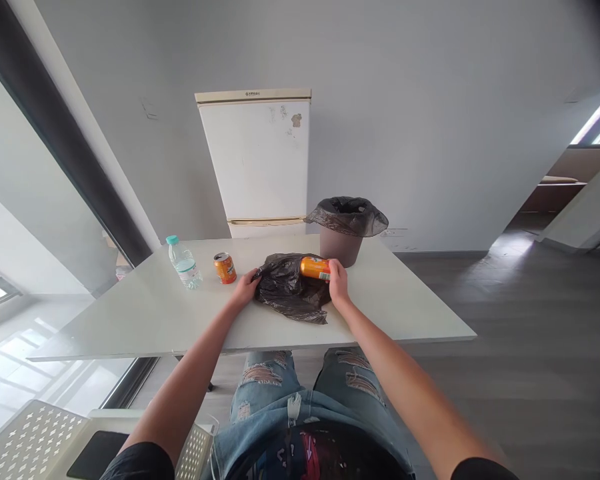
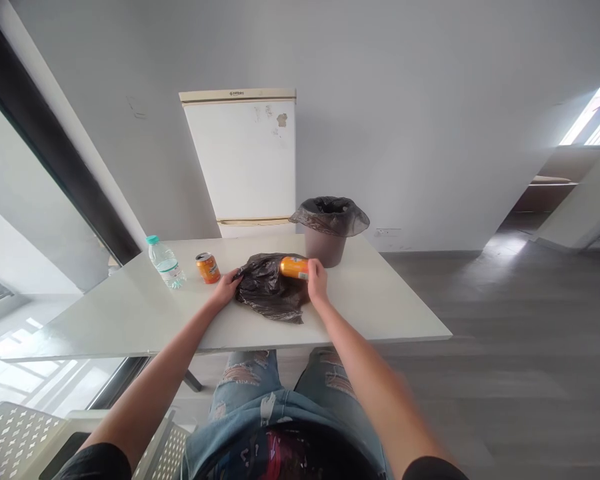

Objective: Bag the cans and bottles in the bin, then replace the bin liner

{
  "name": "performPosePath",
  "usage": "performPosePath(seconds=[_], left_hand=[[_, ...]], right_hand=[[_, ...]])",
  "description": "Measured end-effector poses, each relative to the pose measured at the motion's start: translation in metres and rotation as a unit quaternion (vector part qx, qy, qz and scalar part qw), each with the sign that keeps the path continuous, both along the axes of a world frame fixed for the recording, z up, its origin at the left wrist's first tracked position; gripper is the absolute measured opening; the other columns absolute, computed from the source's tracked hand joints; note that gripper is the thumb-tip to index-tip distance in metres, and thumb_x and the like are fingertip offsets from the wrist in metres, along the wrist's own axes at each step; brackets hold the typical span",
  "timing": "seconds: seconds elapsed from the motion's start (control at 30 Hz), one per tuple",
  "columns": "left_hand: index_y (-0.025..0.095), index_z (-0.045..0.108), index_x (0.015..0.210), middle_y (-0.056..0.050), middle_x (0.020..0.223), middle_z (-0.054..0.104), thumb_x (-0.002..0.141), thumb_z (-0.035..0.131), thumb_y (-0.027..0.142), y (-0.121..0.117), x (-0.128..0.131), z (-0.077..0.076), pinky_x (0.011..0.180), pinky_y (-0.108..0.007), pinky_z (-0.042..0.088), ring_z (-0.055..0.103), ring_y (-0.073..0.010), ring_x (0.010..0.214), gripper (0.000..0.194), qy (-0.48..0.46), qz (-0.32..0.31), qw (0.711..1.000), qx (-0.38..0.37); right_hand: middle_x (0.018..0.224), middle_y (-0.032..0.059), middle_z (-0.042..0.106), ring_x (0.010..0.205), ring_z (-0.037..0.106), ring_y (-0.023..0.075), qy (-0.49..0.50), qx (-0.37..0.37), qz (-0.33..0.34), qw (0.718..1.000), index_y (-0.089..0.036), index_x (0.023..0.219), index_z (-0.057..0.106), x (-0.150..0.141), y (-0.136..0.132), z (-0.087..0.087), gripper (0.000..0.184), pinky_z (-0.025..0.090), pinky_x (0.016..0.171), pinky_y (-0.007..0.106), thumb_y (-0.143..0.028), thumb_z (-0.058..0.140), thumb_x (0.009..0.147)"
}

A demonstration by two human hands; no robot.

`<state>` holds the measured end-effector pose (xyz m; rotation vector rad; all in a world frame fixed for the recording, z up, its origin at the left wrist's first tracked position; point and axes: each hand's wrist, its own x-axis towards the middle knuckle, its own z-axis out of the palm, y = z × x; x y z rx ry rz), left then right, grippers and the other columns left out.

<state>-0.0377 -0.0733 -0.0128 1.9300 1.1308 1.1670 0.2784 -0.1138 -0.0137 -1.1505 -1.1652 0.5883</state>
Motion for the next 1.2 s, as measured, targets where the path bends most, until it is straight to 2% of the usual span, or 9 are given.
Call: performPosePath(seconds=[0.17,0.27,0.33,0.53,0.73,0.87,0.97,1.07,1.2], left_hand=[[0.02,0.062,0.132,-0.009,0.129,0.07,0.082,0.061,0.03,-0.013,-0.001,0.012,0.113,-0.043,0.046,0.061,-0.0292,0.125,0.051,-0.005,-0.018,1.0,0.0],[0.023,0.049,0.154,-0.009,0.157,0.054,0.073,0.057,0.021,-0.022,-0.004,0.029,0.118,-0.044,0.045,0.046,-0.0309,0.148,0.081,-0.053,-0.086,0.995,-0.005],[0.022,0.05,0.154,-0.009,0.163,0.047,0.077,0.052,0.022,-0.031,-0.001,0.045,0.119,-0.047,0.045,0.037,-0.0318,0.155,0.077,-0.109,-0.111,0.988,0.003],[0.025,0.061,0.135,-0.008,0.144,0.064,0.098,0.06,0.042,-0.081,0.048,0.087,0.122,-0.05,0.041,0.056,-0.0271,0.138,0.041,-0.08,0.065,0.987,0.122],[0.023,0.053,0.136,-0.012,0.129,0.07,0.081,0.084,0.043,-0.116,0.116,0.076,0.102,-0.043,0.056,0.069,-0.0278,0.118,0.066,-0.099,0.047,0.993,0.045],[0.022,0.057,0.128,-0.009,0.12,0.073,0.079,0.086,0.039,-0.116,0.132,0.065,0.096,-0.036,0.058,0.072,-0.0241,0.11,0.059,-0.201,-0.013,0.979,0.005],[0.021,0.06,0.12,-0.007,0.111,0.074,0.077,0.087,0.039,-0.116,0.124,0.068,0.091,-0.034,0.058,0.073,-0.0222,0.102,0.055,-0.202,0.005,0.979,0.015],[0.022,0.06,0.118,-0.004,0.108,0.073,0.073,0.088,0.039,-0.112,0.093,0.072,0.093,-0.034,0.056,0.071,-0.0215,0.101,0.055,-0.144,0.158,0.971,0.107],[0.023,0.06,0.116,-0.003,0.105,0.072,0.071,0.087,0.036,-0.092,0.027,0.058,0.091,-0.036,0.055,0.07,-0.0229,0.099,0.054,-0.092,0.332,0.93,0.126]], right_hand=[[0.071,0.0025,0.06,0.05,0.048,0.017,0.153,-0.004,0.075,0.985,-0.023,0.103,0.054,0.003,0.005,0.006,0.064,0.036,0.044,0.03,-0.078,0.021,0.097],[0.086,0.0066,0.069,0.062,0.06,0.0196,0.2,0.018,0.158,0.967,-0.025,0.107,0.055,-0.001,0.001,0.015,0.056,0.047,0.055,0.032,-0.076,0.036,0.096],[0.105,0.0094,0.072,0.082,0.067,0.023,0.214,0.036,0.207,0.954,-0.026,0.112,0.055,-0.004,-0.003,0.02,0.051,0.053,0.065,0.035,-0.072,0.051,0.092],[0.114,0.0066,0.072,0.097,0.067,0.0237,0.186,0.045,0.332,0.924,-0.026,0.119,0.067,-0.007,-0.01,0.017,0.064,0.056,0.084,0.035,-0.066,0.085,0.072],[0.117,0.0065,0.074,0.105,0.069,0.0242,0.098,0.006,0.439,0.893,-0.023,0.119,0.075,-0.008,-0.015,0.006,0.067,0.055,0.096,0.035,-0.048,0.1,0.062],[0.103,0.0102,0.077,0.094,0.072,0.026,0.028,-0.024,0.49,0.871,-0.017,0.104,0.08,-0.009,-0.019,0.001,0.064,0.059,0.086,0.037,-0.062,0.096,0.061],[0.105,0.0119,0.077,0.094,0.072,0.0266,-0.002,-0.024,0.465,0.885,-0.017,0.108,0.079,-0.01,-0.018,0.0,0.072,0.059,0.085,0.038,-0.072,0.091,0.062],[0.105,0.0092,0.076,0.089,0.07,0.0221,-0.009,-0.006,0.361,0.932,-0.021,0.111,0.077,-0.009,-0.012,0.0,0.061,0.056,0.083,0.035,-0.074,0.074,0.081],[0.069,0.004,0.069,0.068,0.064,0.0183,-0.045,-0.012,0.182,0.982,-0.021,0.067,0.071,-0.002,-0.002,-0.004,0.047,0.051,0.075,0.031,-0.056,0.059,0.096]])
